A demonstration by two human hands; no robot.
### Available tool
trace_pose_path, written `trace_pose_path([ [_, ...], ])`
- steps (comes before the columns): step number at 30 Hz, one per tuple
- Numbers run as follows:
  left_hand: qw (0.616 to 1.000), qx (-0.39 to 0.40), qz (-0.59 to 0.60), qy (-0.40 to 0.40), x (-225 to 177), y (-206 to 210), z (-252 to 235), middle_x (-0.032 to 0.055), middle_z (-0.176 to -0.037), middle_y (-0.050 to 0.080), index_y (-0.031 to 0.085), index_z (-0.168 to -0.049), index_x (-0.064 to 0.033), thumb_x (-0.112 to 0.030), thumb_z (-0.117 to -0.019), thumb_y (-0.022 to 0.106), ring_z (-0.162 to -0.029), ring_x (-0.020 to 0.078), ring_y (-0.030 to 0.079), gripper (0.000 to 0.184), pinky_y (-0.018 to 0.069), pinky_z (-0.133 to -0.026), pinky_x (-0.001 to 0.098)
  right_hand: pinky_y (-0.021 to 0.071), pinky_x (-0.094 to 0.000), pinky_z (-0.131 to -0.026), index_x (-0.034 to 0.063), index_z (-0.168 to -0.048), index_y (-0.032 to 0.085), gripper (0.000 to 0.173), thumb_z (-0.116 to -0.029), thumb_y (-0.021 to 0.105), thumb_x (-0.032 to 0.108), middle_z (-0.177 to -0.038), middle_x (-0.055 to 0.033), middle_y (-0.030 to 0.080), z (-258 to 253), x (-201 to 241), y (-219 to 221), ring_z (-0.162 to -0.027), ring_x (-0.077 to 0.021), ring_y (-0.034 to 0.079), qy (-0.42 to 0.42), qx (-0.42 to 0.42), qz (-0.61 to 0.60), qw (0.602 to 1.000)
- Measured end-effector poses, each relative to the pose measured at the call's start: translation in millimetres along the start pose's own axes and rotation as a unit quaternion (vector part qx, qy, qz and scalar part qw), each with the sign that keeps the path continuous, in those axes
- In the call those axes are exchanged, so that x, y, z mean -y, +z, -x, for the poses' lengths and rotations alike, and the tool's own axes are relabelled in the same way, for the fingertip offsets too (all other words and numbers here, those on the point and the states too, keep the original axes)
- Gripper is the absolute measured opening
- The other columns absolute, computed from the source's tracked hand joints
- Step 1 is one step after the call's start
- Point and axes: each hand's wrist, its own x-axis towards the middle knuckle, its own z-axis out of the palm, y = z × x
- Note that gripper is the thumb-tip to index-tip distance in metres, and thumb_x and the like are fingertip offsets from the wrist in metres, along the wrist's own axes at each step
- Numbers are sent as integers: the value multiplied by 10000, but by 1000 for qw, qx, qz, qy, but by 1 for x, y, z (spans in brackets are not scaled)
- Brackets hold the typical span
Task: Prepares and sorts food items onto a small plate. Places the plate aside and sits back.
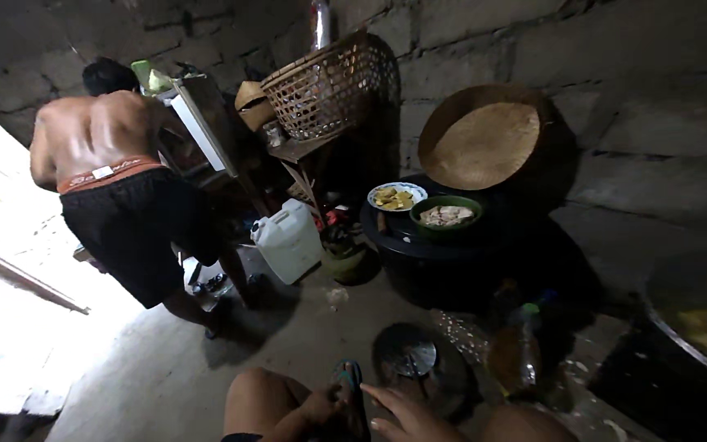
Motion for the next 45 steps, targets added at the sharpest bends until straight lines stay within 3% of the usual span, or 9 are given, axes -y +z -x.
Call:
trace_pose_path([
  [5,988,100,-118,27,16,29,-10,265,-1383,582,497,-1458,7,-251,-1069,542,-1293,396,559,469,407,-1116,556,448,-513,-1125,92,-1575,423,569,-1060,586,272,-1401,-223,601,1,-15,-8,-1278,-363,600,40,-5,-15,999],
  [7,982,118,-144,26,22,33,-21,260,-1387,585,510,-1461,-19,-272,-1063,555,-1291,404,564,474,409,-1118,573,459,-503,-1116,94,-1572,429,567,-1059,591,272,-1399,-220,605,2,-25,-12,-1266,-355,610,67,-35,-24,997],
  [11,988,86,-128,6,9,27,-27,227,-1356,611,480,-1492,-74,-311,-1023,610,-1239,377,606,542,467,-1063,575,487,-481,-1095,112,-1576,423,569,-1059,593,280,-1406,-203,606,6,-32,-21,-1248,-334,628,127,-74,-43,988],
  [13,988,73,-138,-3,0,18,-25,233,-1378,591,491,-1481,-73,-303,-1047,567,-1262,382,584,497,444,-1076,576,488,-475,-1088,116,-1578,421,567,-1061,590,277,-1405,-204,606,7,-31,-19,-1244,-330,629,146,-79,-47,985],
  [20,993,73,-95,-12,46,14,-32,245,-1432,555,467,-1501,-52,-335,-1076,516,-1333,387,537,513,403,-1130,557,475,-503,-1098,117,-1591,396,588,-1065,582,301,-1419,-208,593,1,-31,-5,-1257,-341,619,167,-32,-2,985],
  [33,993,69,-92,-32,55,14,-30,225,-1449,549,435,-1532,-89,-390,-1076,501,-1347,371,532,551,400,-1134,561,482,-480,-1092,122,-1590,398,579,-1072,566,319,-1385,-199,616,-1,-46,0,-1234,-322,634,190,-39,12,981],
  [38,999,14,-37,-8,45,-6,-32,211,-1465,543,426,-1539,-79,-334,-1087,495,-1356,347,529,524,392,-1148,525,468,-484,-1102,112,-1588,398,573,-1075,558,311,-1387,-206,613,1,-45,2,-1249,-331,622,189,-39,16,981],
  [41,996,-77,45,-6,43,-36,-33,185,-1460,557,423,-1544,-92,-362,-1085,497,-1332,326,554,537,421,-1124,509,470,-485,-1100,120,-1589,399,573,-1075,557,319,-1379,-194,622,3,-43,2,-1242,-322,627,197,-37,24,979],
  [45,956,-211,202,-35,29,-81,-6,239,-1460,528,414,-1543,-66,-333,-1104,459,-1252,383,579,515,460,-1042,522,477,-493,-1087,113,-1588,400,570,-1075,561,299,-1368,-207,624,6,-38,1,-1230,-334,632,199,-39,22,979],
])
